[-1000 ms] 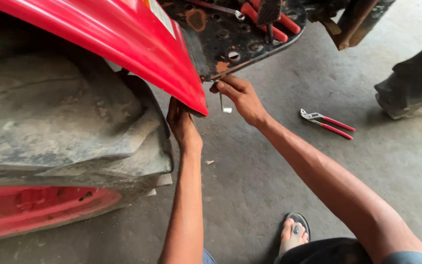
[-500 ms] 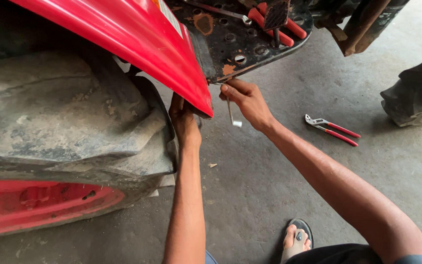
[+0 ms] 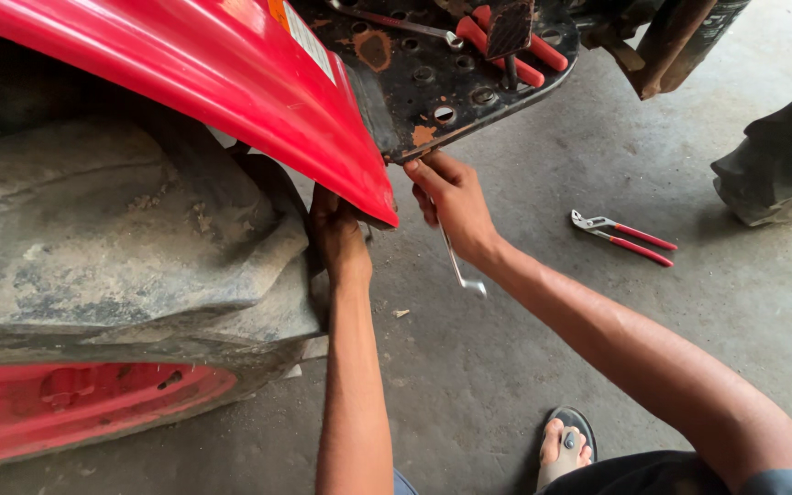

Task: The person uses a wrench and pliers to tighten bolts on the red fender of a motorcycle. They repeatedly adjust the fender and secure it to the frame using hand tools.

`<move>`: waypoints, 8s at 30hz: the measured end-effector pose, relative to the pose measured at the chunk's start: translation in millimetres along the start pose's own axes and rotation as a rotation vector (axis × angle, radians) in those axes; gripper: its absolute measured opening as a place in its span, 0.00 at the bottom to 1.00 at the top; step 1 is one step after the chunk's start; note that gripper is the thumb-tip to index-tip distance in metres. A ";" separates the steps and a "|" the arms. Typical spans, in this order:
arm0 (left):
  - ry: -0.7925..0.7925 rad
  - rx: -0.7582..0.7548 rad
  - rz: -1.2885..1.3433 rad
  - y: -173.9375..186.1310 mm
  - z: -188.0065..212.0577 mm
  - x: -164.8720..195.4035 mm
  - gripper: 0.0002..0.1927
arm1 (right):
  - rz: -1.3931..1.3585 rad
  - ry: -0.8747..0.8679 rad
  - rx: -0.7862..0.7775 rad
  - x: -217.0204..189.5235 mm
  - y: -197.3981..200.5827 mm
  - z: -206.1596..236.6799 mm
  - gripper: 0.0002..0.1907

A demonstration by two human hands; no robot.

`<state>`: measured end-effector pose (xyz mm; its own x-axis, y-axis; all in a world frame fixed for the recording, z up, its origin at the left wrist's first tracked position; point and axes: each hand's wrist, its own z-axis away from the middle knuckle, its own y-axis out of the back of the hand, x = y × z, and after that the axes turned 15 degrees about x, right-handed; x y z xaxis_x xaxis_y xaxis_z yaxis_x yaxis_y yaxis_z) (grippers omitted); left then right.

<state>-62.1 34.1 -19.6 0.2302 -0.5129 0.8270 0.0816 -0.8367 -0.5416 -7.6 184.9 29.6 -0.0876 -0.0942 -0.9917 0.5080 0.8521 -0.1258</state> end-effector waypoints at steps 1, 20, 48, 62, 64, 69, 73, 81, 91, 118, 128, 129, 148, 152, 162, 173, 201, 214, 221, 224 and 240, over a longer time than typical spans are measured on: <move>-0.020 -0.009 -0.007 -0.1 0.5 0.2 0.12 | 0.064 0.100 -0.001 2.4 1.9 -3.1 0.16; -0.049 -0.018 -0.005 0.1 -0.8 -8.4 0.15 | -0.162 -0.559 -0.215 8.0 18.3 -16.5 0.11; 0.029 -0.058 0.110 -5.3 0.8 0.5 0.06 | 0.476 1.170 0.119 9.8 8.3 -8.1 0.13; 0.058 -0.089 0.095 -10.5 6.1 11.9 0.05 | 0.414 0.690 0.057 15.6 -12.0 -4.9 0.07; 0.045 -0.078 0.078 -11.2 7.1 13.0 0.05 | 0.486 0.766 0.083 10.7 -13.5 0.1 0.06; 0.002 -0.055 0.090 -8.9 6.4 7.1 0.04 | 0.829 0.805 0.113 -1.2 -8.4 2.7 0.07; 0.001 -0.062 0.081 -6.8 3.8 1.4 0.05 | 0.559 0.681 -0.051 -0.8 -6.0 -3.2 0.09; 0.030 -0.029 0.086 -7.2 5.6 3.2 0.04 | 0.063 -0.192 -0.092 38.8 18.1 -15.7 0.09; 0.025 0.018 -0.005 -6.3 -1.0 1.4 0.09 | 0.011 -0.685 -0.181 81.8 23.4 -0.5 0.13; 0.041 -0.118 0.123 1.4 -5.2 12.5 0.13 | 0.591 0.578 0.019 22.3 -12.5 -24.0 0.09; -0.036 -0.074 0.011 5.8 -12.4 -0.4 0.13 | 0.583 0.439 -0.041 6.1 -14.1 -18.9 0.09; -0.089 -0.070 -0.034 5.5 -13.6 -1.9 0.13 | 0.414 0.103 -0.114 -3.8 -9.4 -14.4 0.10; -0.051 -0.107 -0.097 14.4 -19.5 -2.3 0.16 | 0.672 0.530 -0.091 2.5 -2.6 0.0 0.10; -0.018 -0.132 -0.047 14.8 -21.2 -1.8 0.15 | 0.697 0.636 -0.123 21.1 -6.8 -32.0 0.12; 0.107 -0.163 0.128 17.7 -15.2 -3.2 0.10 | 0.763 0.536 -0.073 18.2 -10.1 -24.0 0.10; 0.055 -0.140 0.043 17.3 -20.5 -6.2 0.15 | 0.433 0.218 -0.057 8.3 -7.6 -11.1 0.12; 0.140 -0.136 0.059 7.6 -18.8 13.7 0.16 | 0.225 -0.383 -0.204 -11.2 0.1 -9.9 0.12; 0.155 -0.141 0.062 12.3 -19.4 10.8 0.19 | 0.838 0.748 -0.028 19.6 -11.8 -30.1 0.12; 0.078 -0.175 0.091 13.3 -24.6 -2.3 0.18 | 0.543 0.101 -0.195 -13.6 -6.5 -19.1 0.11; 0.058 -0.155 0.073 13.3 -27.7 -3.8 0.17 | 0.083 -0.435 -0.277 -26.2 -4.9 -19.8 0.09; 0.089 -0.149 0.051 10.5 -25.4 -0.3 0.13 | 0.729 0.803 0.082 29.8 -14.0 -32.5 0.07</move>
<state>-86.0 20.6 -21.7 0.1433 -0.5648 0.8127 -0.0738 -0.8250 -0.5604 -45.2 186.9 2.7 -0.2613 0.8097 -0.5254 0.7175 0.5270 0.4554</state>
